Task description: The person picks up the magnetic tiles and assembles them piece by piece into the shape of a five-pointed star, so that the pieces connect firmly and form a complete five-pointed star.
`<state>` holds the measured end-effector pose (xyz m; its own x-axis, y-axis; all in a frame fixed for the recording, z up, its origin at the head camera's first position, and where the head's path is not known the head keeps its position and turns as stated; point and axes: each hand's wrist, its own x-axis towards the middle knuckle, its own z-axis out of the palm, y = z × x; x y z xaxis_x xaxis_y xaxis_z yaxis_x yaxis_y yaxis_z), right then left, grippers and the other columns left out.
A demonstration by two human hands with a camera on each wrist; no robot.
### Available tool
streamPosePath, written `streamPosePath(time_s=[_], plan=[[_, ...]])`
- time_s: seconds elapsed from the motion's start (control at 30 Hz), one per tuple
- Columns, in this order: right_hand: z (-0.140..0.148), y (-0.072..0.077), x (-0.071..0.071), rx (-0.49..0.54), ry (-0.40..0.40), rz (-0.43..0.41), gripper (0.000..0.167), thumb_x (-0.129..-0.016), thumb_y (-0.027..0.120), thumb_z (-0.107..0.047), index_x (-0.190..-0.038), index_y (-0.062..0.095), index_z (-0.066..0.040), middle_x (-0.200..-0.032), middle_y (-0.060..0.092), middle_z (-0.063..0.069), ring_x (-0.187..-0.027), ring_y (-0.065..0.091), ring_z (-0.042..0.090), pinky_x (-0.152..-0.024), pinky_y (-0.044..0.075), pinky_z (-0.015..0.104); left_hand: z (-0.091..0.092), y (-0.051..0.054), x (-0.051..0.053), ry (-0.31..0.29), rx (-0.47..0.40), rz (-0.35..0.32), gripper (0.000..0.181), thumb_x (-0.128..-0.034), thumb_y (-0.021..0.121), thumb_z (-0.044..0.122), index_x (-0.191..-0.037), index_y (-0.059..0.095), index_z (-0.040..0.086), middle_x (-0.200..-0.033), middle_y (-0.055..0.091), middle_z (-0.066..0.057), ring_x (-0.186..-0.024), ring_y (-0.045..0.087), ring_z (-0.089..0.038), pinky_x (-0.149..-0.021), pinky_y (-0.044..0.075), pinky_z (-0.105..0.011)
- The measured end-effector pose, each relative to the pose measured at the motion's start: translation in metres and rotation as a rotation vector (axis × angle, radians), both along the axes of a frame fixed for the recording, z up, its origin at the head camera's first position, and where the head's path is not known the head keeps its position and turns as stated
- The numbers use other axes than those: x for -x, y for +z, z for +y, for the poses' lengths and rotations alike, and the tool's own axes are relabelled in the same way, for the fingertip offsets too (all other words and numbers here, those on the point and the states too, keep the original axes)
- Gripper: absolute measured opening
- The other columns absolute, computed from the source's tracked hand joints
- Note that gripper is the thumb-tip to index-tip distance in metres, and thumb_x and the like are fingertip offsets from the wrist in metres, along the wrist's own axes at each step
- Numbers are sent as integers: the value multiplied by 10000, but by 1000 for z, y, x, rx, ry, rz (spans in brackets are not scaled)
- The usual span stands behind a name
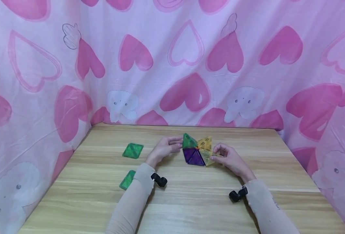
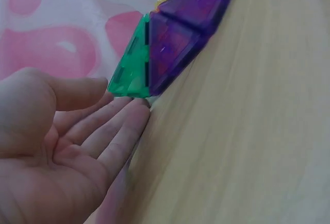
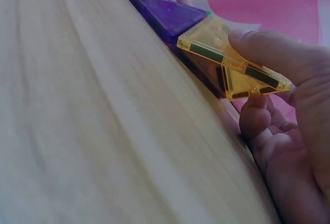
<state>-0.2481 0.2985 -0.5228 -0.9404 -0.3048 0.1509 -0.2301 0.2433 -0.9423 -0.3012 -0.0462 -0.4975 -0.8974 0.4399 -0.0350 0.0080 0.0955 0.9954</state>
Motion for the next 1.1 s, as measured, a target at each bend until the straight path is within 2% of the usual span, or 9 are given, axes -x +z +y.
streamPosePath(time_s=[0.1,0.17,0.27,0.43,0.53,0.67,0.83,1.0,1.1], plan=[[-1,0,-1,-6,-18,-2,312,-964,881,-110,-1107,628,5,-1005,619,64,-716,541,86,-526,469,241,3,1,-1,-67,49,58,556,-1100,612,-12,-1643,490,-18,-1644,555,-226,-1515,556,-387,-1223,487,-425],[-3,0,-1,-9,-24,-5,311,-961,886,-120,-1091,626,-12,-967,606,61,-680,523,85,-501,460,244,5,2,-2,-72,81,91,554,-1108,606,6,-1649,487,-7,-1664,538,-209,-1539,529,-385,-1262,444,-458],[-4,1,-2,-15,-24,-5,314,-962,888,-134,-1086,625,-17,-936,590,58,-671,523,87,-515,473,250,4,6,-5,6,129,112,493,-1123,631,84,-1611,567,48,-1621,599,-170,-1463,604,-375,-1239,475,-496],[-3,1,-3,-19,-22,-11,316,-970,884,-152,-1093,627,-14,-929,600,65,-658,520,86,-520,476,253,-6,19,-9,184,103,123,374,-1116,672,117,-1480,685,32,-1459,705,-191,-1256,715,-345,-1092,595,-493],[-2,1,-2,-23,-30,-14,306,-983,871,-165,-1119,642,-14,-945,633,74,-660,530,91,-517,482,259,-16,27,-6,279,150,225,304,-1099,694,99,-1391,746,26,-1337,767,-167,-1209,727,-303,-1071,600,-468],[0,2,-1,-30,-53,-9,306,-1008,846,-192,-1195,668,-28,-1012,652,102,-717,576,117,-521,506,274,-37,35,-3,391,277,312,275,-1072,736,112,-1339,789,70,-1275,800,-117,-1208,726,-286,-1099,572,-456],[1,2,-2,-13,-53,14,331,-1031,823,-191,-1275,673,-25,-1097,647,152,-826,637,147,-591,552,270,-74,35,-6,465,391,285,336,-1052,773,168,-1376,769,81,-1361,768,-142,-1308,688,-346,-1135,548,-523],[1,1,-1,12,-32,29,333,-1039,809,-151,-1297,667,5,-1124,645,172,-908,655,158,-712,584,258,-113,31,-13,463,510,292,474,-1021,821,212,-1455,715,53,-1472,693,-241,-1372,660,-436,-1148,539,-588],[1,0,-1,14,-29,38,324,-1043,802,-144,-1295,668,9,-1130,648,170,-944,654,168,-749,584,252,-134,32,-17,413,590,249,599,-1014,839,248,-1536,641,32,-1524,650,-269,-1416,622,-461,-1180,511,-606]])
